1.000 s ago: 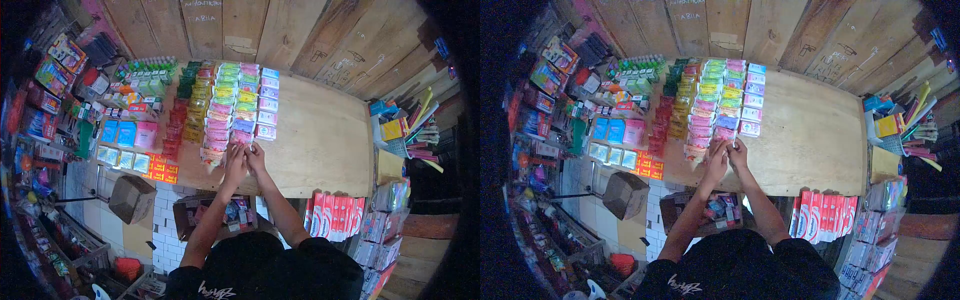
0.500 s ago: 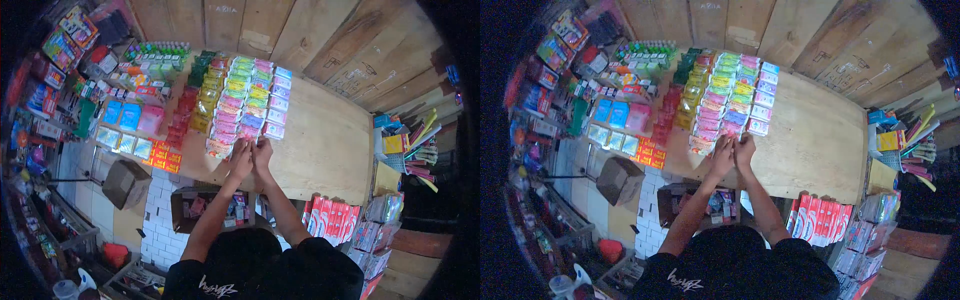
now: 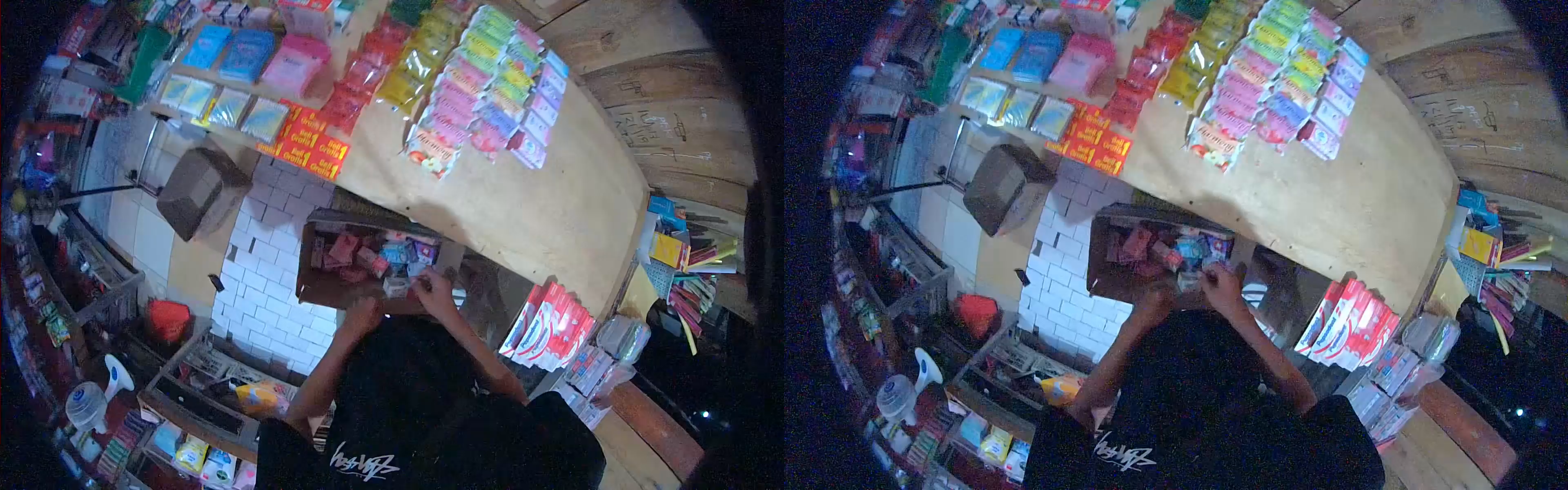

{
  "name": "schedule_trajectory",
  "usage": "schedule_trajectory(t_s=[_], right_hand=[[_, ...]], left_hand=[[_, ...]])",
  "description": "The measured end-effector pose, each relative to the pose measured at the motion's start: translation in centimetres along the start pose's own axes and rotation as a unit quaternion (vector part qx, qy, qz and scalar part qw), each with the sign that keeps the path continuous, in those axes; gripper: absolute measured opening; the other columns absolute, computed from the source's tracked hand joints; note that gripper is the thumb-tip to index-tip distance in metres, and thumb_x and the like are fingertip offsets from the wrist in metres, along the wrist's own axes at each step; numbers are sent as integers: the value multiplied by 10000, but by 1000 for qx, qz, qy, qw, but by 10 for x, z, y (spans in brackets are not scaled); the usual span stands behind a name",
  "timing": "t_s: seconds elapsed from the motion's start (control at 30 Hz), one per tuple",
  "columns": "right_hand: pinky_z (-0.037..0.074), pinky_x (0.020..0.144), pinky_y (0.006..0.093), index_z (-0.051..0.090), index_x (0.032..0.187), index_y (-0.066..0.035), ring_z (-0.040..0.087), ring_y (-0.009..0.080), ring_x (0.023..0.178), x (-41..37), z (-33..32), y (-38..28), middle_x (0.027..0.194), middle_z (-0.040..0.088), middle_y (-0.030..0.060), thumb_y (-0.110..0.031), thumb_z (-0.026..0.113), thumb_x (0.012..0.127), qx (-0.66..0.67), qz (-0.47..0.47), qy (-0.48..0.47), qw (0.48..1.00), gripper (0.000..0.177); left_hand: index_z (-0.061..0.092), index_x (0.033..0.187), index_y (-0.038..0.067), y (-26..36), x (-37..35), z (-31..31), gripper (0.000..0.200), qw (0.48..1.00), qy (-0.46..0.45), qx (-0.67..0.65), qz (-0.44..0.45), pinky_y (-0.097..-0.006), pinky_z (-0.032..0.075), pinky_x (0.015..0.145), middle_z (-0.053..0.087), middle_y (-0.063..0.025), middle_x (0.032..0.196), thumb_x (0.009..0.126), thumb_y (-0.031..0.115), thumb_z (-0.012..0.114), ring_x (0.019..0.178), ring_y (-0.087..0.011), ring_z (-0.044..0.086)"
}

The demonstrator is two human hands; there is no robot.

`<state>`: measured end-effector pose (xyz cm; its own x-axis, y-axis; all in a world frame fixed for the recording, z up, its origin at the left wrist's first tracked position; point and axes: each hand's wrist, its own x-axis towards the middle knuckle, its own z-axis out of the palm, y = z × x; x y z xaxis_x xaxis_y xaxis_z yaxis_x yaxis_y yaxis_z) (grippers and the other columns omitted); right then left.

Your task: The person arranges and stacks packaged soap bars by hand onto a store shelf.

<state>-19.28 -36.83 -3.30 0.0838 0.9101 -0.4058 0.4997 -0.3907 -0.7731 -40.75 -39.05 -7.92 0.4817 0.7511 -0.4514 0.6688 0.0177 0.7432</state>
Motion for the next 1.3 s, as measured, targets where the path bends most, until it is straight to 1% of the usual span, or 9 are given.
schedule_trajectory(t_s=[0.2,0.3,0.4,0.53,0.67,0.73,0.93,1.13,1.3], right_hand=[[506,798,409,600,1108,-29,633,290,981,31,87,56,1073,638,194,-179,580,886,-155,-18,-82,984,268],[484,864,455,536,1256,-45,576,342,1110,51,183,171,1231,569,234,-247,471,944,120,166,-52,977,378],[496,824,478,511,1301,-47,588,381,1056,68,229,193,1262,544,256,-279,403,965,50,93,15,994,422],[489,527,481,585,1091,-15,644,356,698,78,207,112,841,669,162,-156,442,912,-264,77,0,962,269],[523,626,500,531,1195,-23,653,389,787,64,185,72,995,640,194,-127,555,835,-357,-47,-40,932,376],[531,717,514,503,1244,-26,646,404,866,60,162,44,1139,589,229,-104,619,778,-339,86,-223,910,487],[485,893,501,529,1188,6,585,408,1021,9,120,-25,1273,497,229,-35,666,673,-224,-21,-114,968,534],[413,985,497,522,1211,10,483,389,1178,8,140,-25,1285,492,214,-22,646,658,-298,-124,-129,938,567],[393,1001,498,559,1169,-30,460,391,1204,2,117,-31,1272,498,206,-33,647,680,-283,-64,-152,945,497]], left_hand=[[633,1047,41,-46,41,-14,320,997,-7,33,-65,-502,516,722,650,-230,882,758,178,662,830,-408,647],[650,993,39,-59,74,-25,315,994,-8,102,-24,-481,534,726,661,-220,881,723,201,670,833,-383,658],[539,1183,46,-82,108,-9,460,984,-46,168,-35,-474,515,812,588,-225,1090,756,187,634,999,-382,609],[389,1390,29,-95,108,-24,602,981,39,187,36,-477,432,991,435,-222,1384,818,98,564,1210,-402,483],[390,1390,29,-122,109,-39,589,981,51,185,42,-468,419,1002,428,-218,1392,829,104,553,1221,-391,473],[391,1390,29,-126,103,-48,582,981,40,187,29,-464,413,1008,424,-216,1396,835,107,547,1227,-386,468],[392,1389,28,-133,59,-59,563,984,-5,179,-17,-452,393,1026,412,-211,1408,851,116,531,1244,-370,452],[394,1389,28,-133,55,-47,544,984,-38,172,-34,-439,374,1043,401,-205,1420,868,125,515,1261,-355,437],[396,1389,28,-140,103,-32,529,985,-44,167,-18,-428,358,1058,391,-201,1430,881,132,501,1275,-342,424]])
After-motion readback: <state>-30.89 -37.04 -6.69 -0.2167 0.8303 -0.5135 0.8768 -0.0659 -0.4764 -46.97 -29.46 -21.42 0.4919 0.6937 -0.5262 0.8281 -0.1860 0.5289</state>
